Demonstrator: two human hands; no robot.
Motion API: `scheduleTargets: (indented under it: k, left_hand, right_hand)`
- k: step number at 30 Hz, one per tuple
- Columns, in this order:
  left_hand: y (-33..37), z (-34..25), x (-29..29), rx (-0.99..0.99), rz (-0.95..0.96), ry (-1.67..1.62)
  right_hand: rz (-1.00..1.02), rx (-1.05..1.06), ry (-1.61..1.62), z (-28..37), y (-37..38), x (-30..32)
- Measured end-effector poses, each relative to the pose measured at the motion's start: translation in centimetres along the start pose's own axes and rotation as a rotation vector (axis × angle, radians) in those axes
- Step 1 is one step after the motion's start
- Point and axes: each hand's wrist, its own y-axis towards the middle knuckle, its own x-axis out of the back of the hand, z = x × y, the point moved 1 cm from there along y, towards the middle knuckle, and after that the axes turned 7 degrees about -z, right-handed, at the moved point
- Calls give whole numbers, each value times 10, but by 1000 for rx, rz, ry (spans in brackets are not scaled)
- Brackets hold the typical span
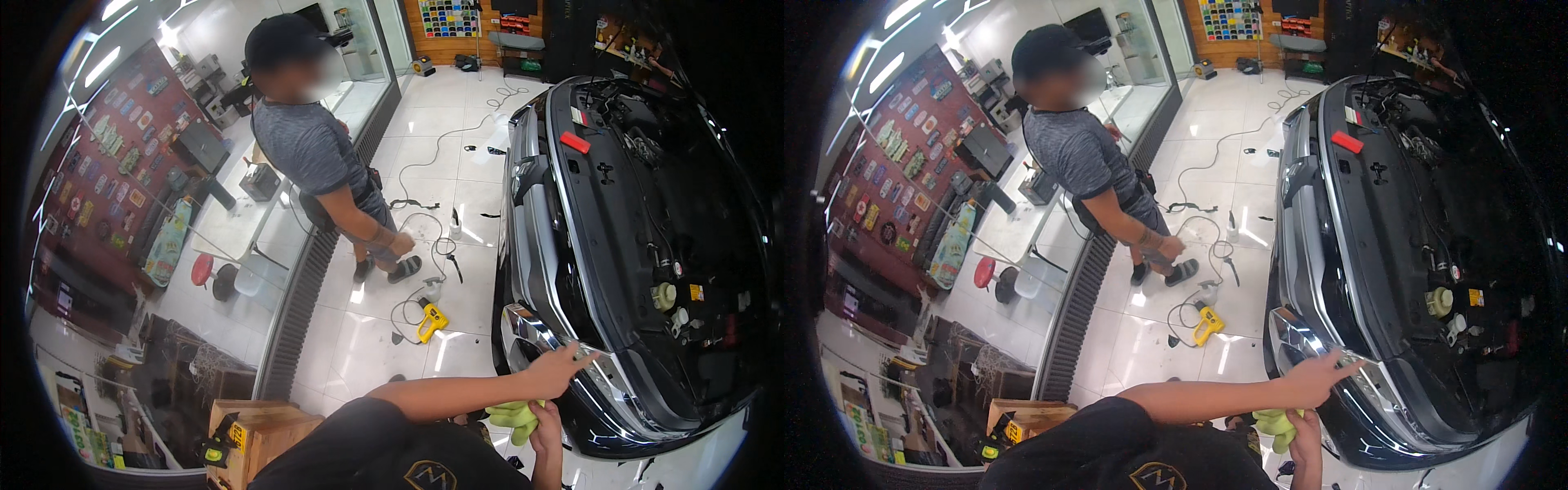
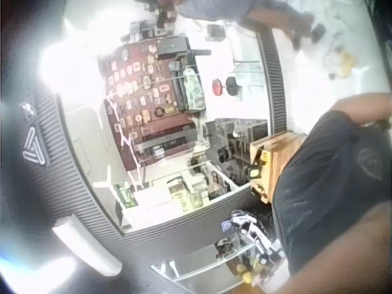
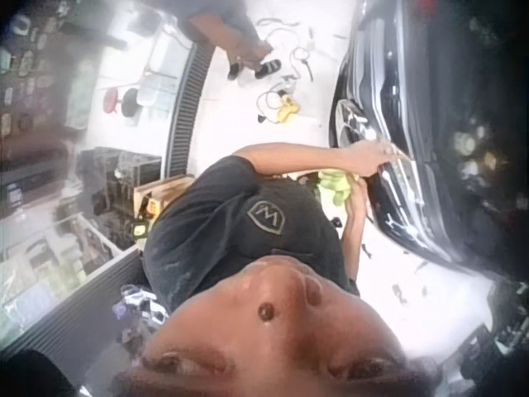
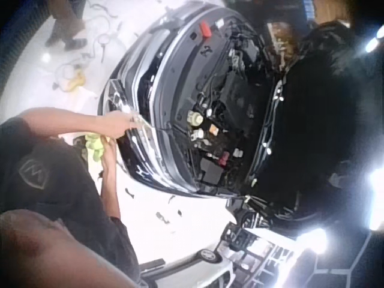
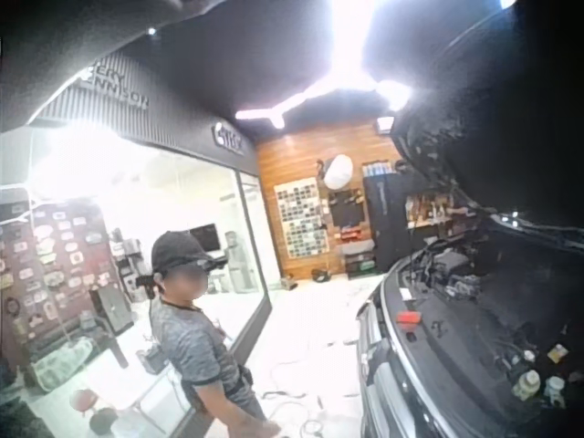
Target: The person applies a transparent protective film to the front bumper of a black car. They use a yellow microfiber cloth to wipe the surface and a red squeegee to smooth the film, then use a metal tool to tuck edges into crevices. The person repeatedly wipes and adjusts the film along the bumper's contours.
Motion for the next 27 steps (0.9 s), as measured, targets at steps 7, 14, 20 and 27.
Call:
scheduleTargets:
  k: [7, 14, 20, 27]
  left_hand:
    - [-208, 155, 94, 426, 73, -28]
    - [-396, 175, 195, 307, 1, -212]
    - [-417, 198, 224, 233, 42, -114]
    - [-405, 219, 243, -72, 32, -153]
  right_hand:
    - [40, -104, -174, -52, 4, -84]
    - [212, 160, -936, -157, 11, -214]
    - [611, 475, -1297, -172, 1, -330]
    - [496, 495, -1433, -149, -13, -333]
